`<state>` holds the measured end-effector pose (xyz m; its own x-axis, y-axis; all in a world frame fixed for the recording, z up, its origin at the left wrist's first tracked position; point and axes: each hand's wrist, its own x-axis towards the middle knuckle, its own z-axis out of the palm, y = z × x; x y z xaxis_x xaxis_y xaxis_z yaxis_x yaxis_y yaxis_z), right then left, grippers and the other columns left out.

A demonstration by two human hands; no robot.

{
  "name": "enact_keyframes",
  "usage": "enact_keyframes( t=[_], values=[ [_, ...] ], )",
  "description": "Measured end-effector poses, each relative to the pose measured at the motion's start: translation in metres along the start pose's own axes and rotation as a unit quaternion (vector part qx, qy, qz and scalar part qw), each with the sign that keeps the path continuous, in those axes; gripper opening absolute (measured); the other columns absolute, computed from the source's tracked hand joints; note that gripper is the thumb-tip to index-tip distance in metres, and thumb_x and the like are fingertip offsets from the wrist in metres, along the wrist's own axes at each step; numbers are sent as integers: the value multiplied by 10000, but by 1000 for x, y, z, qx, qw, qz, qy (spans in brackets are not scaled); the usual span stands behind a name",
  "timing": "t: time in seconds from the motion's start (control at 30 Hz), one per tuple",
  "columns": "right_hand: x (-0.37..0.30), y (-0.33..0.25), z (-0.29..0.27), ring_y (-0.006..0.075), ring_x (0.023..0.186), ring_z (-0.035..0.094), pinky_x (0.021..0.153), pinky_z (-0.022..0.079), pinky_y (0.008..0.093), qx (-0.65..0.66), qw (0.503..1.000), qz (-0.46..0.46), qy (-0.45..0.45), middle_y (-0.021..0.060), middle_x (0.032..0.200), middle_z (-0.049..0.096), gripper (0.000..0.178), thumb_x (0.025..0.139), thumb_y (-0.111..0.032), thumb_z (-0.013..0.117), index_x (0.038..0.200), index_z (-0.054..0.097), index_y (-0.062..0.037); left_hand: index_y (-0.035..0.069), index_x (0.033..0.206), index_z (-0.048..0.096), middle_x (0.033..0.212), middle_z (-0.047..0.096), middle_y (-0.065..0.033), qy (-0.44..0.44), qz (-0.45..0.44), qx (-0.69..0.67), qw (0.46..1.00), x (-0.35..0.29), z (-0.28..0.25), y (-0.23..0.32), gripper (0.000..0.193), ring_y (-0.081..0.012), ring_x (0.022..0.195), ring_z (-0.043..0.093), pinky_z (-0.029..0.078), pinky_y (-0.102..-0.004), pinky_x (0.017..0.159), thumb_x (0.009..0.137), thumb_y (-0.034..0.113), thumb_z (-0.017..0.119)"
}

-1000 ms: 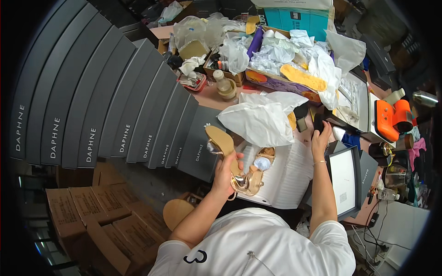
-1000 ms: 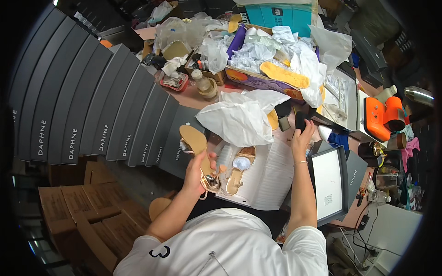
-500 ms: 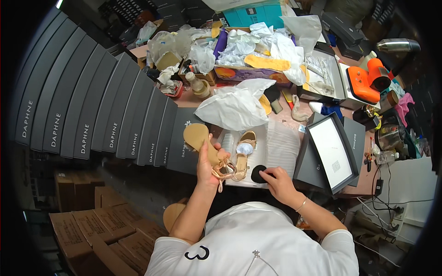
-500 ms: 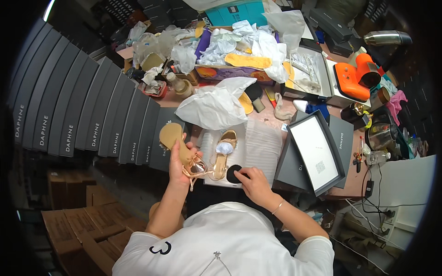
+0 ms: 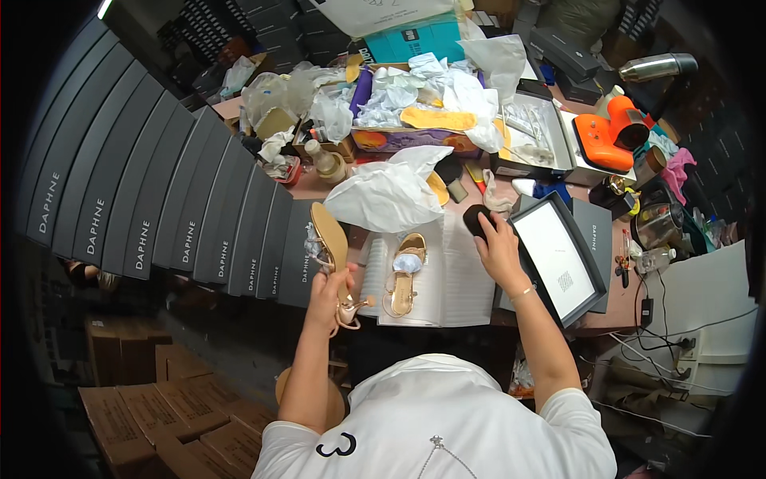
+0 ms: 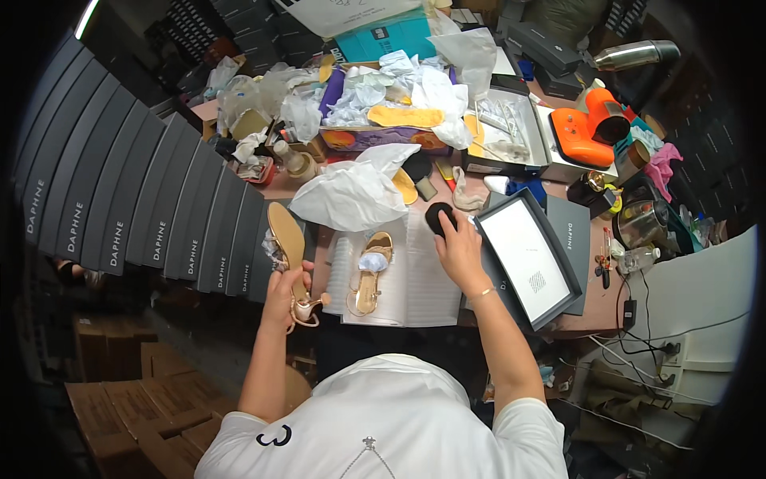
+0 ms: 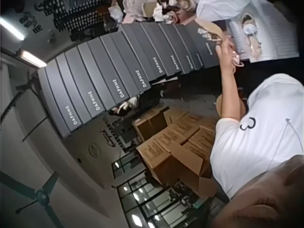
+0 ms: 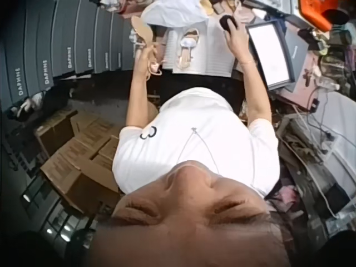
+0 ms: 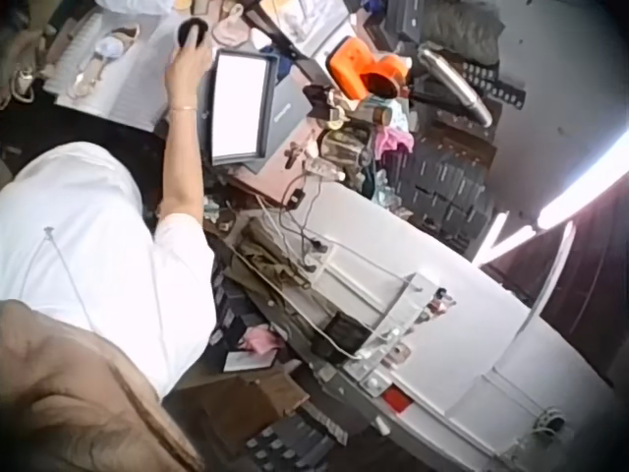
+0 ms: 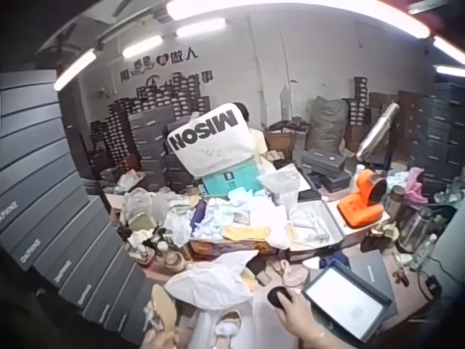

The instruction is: Packing individual shoes with tissue paper into boxes and stacking the boxes into larger containers.

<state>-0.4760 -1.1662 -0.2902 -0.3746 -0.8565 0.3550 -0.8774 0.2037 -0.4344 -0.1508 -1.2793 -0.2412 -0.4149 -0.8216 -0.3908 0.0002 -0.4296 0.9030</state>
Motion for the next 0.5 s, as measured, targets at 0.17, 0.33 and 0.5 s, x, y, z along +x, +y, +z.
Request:
enact_keyframes(
  t=[0.17, 0.33, 0.5],
  values=[
    [-9, -44, 29, 453, 1127, 488, 944, 420, 448, 284, 896, 95, -328, 291, 1286, 467, 640, 844, -186, 650, 1370, 357, 30, -33, 1060, 535, 1018, 613, -247, 113, 59, 504, 854, 35, -64, 10, 392, -424, 970, 587, 464, -443, 815, 803, 239, 652],
    [-101, -77, 163, 404, 1027, 586, 895, 468, 408, 394, 870, 196, -224, 288, 1160, 563, 907, 823, -181, 682, 1477, 80, -3, -39, 1107, 532, 1084, 592, -241, 131, 22, 673, 728, 92, -114, 0, 463, -416, 1049, 550, 436, -474, 903, 794, 270, 675],
    [-88, -80, 152, 239, 954, 620, 834, 500, 322, 518, 704, 395, -282, 198, 1073, 592, 915, 839, -82, 643, 1499, 10, -61, -45, 1297, 444, 1200, 545, -223, 168, 216, 634, 723, 88, -87, -8, 608, -382, 1118, 509, 390, -469, 976, 835, 280, 670]
  ],
)
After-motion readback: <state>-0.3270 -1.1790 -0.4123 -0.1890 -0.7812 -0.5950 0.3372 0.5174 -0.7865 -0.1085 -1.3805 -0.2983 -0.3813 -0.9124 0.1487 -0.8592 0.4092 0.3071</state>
